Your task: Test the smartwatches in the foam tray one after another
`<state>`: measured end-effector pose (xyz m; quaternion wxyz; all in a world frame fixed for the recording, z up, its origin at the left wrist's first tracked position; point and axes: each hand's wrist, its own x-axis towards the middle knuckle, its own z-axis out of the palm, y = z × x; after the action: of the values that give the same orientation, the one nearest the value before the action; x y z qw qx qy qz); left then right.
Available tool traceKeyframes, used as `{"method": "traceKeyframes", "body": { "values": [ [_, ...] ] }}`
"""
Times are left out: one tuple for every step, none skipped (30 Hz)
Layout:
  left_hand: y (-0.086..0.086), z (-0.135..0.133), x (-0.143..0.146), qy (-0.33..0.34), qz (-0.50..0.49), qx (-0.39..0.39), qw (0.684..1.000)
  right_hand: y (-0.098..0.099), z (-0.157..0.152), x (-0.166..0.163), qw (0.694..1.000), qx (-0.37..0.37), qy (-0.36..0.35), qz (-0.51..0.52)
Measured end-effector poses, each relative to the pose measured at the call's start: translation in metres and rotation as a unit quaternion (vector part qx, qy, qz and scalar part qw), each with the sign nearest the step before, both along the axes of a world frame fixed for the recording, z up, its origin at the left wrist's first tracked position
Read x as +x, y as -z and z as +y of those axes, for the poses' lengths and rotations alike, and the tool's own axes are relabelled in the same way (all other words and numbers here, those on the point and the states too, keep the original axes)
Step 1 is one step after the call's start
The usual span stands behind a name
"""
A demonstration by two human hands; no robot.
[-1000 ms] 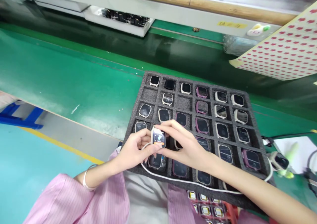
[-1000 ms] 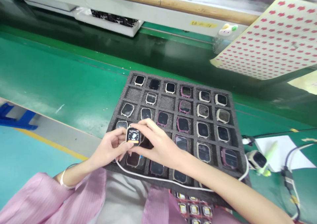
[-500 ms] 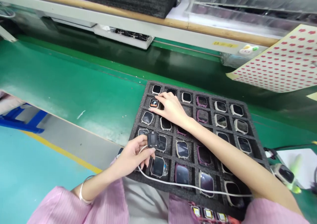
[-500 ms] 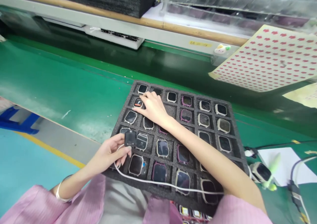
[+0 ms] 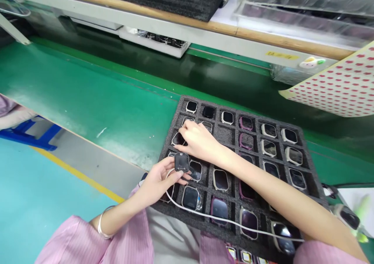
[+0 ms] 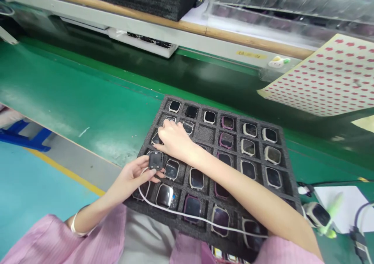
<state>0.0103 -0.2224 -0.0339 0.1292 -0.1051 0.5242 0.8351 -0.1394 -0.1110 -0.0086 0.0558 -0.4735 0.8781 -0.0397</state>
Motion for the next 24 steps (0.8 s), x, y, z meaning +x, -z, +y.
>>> {"method": "traceKeyframes", "body": {
  "values": [
    [0.0,-0.001,0.0,0.001,0.001,0.002,1.0,0.0,0.004,-0.004,0.999,-0.033,0.002,-0.031],
    [0.0,-0.001,-0.001,0.001,0.002,0.004,1.0,0.0,0.01,-0.008,0.994,-0.078,0.007,-0.072],
    [0.001,-0.001,-0.001,0.001,0.001,0.004,1.0,-0.002,0.017,-0.01,0.984,-0.133,0.015,-0.115],
    [0.001,-0.001,-0.001,0.0,0.0,0.005,1.0,-0.005,0.024,-0.011,0.97,-0.189,0.024,-0.154],
    [0.001,0.0,-0.002,0.0,0.0,0.006,1.0,-0.009,0.031,-0.009,0.953,-0.238,0.033,-0.183],
    [0.001,0.0,-0.002,-0.001,-0.001,0.007,1.0,-0.013,0.037,-0.005,0.941,-0.272,0.035,-0.198],
    [0.001,0.001,-0.002,0.0,-0.001,0.008,1.0,-0.017,0.043,0.002,0.936,-0.287,0.027,-0.201],
    [0.001,0.002,-0.003,0.001,-0.002,0.008,1.0,-0.021,0.048,0.009,0.938,-0.281,0.006,-0.202],
    [0.002,0.002,-0.003,0.003,-0.001,0.006,1.0,-0.023,0.051,0.018,0.943,-0.265,-0.022,-0.201],
    [0.002,0.002,-0.003,0.007,0.003,0.001,1.0,-0.024,0.054,0.027,0.948,-0.249,-0.047,-0.194],
    [0.003,0.002,-0.003,0.012,0.008,-0.006,1.0,-0.023,0.055,0.035,0.953,-0.232,-0.066,-0.183],
    [0.004,0.002,-0.003,0.018,0.016,-0.011,1.0,-0.021,0.056,0.041,0.957,-0.219,-0.077,-0.172],
    [0.004,0.002,-0.003,0.025,0.023,-0.014,0.999,-0.018,0.057,0.046,0.96,-0.209,-0.082,-0.165],
    [0.005,0.002,-0.002,0.032,0.028,-0.014,0.999,-0.016,0.057,0.049,0.962,-0.202,-0.085,-0.161],
    [0.005,0.002,-0.001,0.039,0.031,-0.013,0.999,-0.013,0.058,0.05,0.963,-0.195,-0.089,-0.161],
    [0.005,0.002,-0.001,0.043,0.03,-0.012,0.999,-0.012,0.058,0.05,0.964,-0.188,-0.094,-0.162],
    [0.005,0.003,-0.001,0.044,0.027,-0.016,0.999,-0.011,0.058,0.05,0.965,-0.179,-0.101,-0.161],
    [0.004,0.004,0.0,0.04,0.021,-0.024,0.999,-0.011,0.058,0.05,0.967,-0.172,-0.108,-0.157],
    [0.004,0.005,0.0,0.031,0.012,-0.035,0.999,-0.011,0.057,0.051,0.968,-0.166,-0.113,-0.152],
    [0.004,0.006,0.0,0.018,0.0,-0.048,0.999,-0.012,0.057,0.051,0.968,-0.165,-0.117,-0.148],
    [0.004,0.007,0.0,0.006,-0.012,-0.059,0.998,-0.012,0.057,0.052,0.968,-0.168,-0.118,-0.144],
    [0.003,0.008,-0.001,-0.005,-0.023,-0.066,0.998,-0.011,0.057,0.054,0.967,-0.174,-0.119,-0.143],
    [0.003,0.008,-0.001,-0.011,-0.032,-0.068,0.997,-0.01,0.056,0.055,0.965,-0.184,-0.12,-0.144],
    [0.002,0.009,-0.001,-0.012,-0.037,-0.064,0.997,-0.008,0.056,0.057,0.962,-0.198,-0.12,-0.147]
  ]
}}
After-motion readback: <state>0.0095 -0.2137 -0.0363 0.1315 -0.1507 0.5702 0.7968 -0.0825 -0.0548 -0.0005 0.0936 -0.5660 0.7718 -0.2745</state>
